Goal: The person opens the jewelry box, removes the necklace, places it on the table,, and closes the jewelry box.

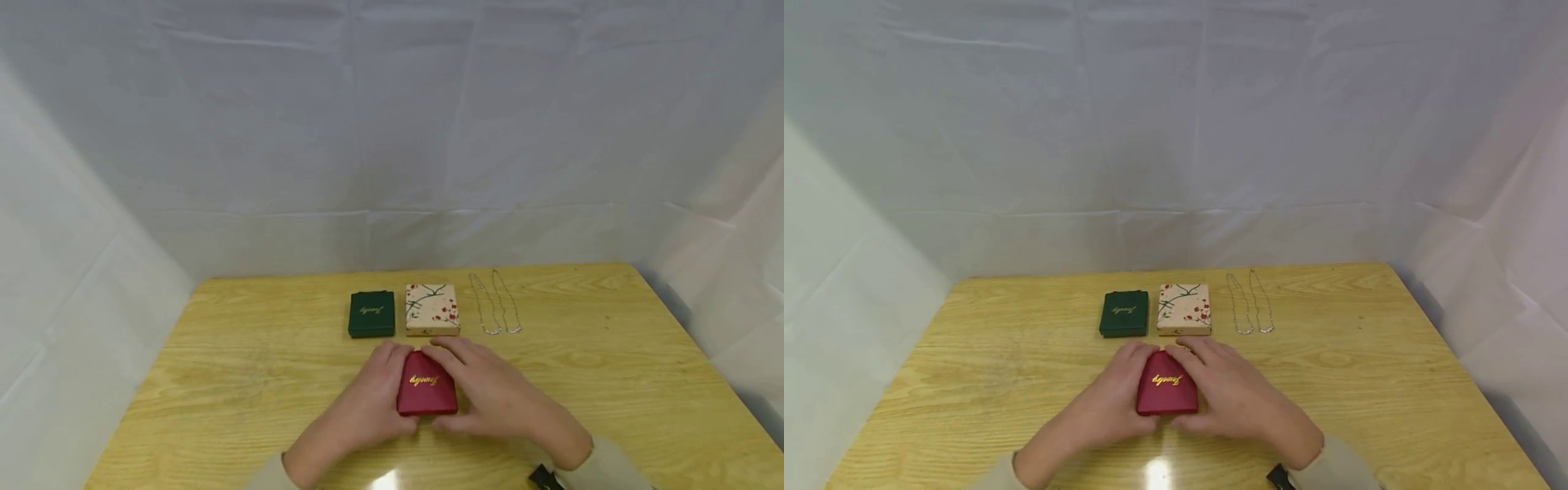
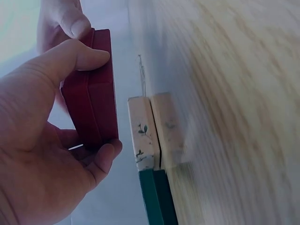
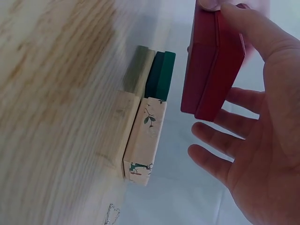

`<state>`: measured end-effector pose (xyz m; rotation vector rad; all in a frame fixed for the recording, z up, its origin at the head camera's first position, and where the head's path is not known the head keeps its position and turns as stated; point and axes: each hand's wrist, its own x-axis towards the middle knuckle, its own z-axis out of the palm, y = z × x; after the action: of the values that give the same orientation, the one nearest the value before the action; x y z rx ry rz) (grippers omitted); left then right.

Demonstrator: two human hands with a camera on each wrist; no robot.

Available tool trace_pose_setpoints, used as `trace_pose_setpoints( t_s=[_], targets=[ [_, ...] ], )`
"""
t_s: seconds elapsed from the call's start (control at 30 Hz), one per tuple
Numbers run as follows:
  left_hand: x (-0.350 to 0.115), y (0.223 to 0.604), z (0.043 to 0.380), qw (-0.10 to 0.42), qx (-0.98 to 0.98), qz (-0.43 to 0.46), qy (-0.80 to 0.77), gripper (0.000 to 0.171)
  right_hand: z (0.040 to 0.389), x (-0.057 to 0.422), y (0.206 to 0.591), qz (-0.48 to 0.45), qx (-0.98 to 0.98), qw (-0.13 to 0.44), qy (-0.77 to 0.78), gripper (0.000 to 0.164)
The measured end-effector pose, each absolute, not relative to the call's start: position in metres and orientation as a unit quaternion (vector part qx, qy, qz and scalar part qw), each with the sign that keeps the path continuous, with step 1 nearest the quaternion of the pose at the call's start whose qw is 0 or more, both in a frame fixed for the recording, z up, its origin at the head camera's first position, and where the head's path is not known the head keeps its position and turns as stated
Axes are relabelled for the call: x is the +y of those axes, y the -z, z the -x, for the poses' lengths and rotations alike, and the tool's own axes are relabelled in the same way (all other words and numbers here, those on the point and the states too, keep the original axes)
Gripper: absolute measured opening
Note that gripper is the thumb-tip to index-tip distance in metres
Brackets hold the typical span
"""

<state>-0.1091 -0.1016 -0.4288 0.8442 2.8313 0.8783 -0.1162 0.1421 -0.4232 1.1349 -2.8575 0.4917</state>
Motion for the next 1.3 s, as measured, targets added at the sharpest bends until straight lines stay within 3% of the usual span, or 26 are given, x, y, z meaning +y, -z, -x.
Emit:
trace_pose_setpoints(
  t_s=[0.67,1.3],
  targets=[
    [-0.0919,0.4346,0.1068,0.009,0.922,-0.281,-0.265,0.099,0.1192,0.1412,0.4329,-0.359,-0.916,0.002,-0.178,0.095],
    [-0.1,0.4328,0.1116,0.046,0.895,-0.297,-0.329,0.098,0.1197,0.1462,0.4307,-0.349,-0.911,-0.028,-0.219,0.097]
  ],
)
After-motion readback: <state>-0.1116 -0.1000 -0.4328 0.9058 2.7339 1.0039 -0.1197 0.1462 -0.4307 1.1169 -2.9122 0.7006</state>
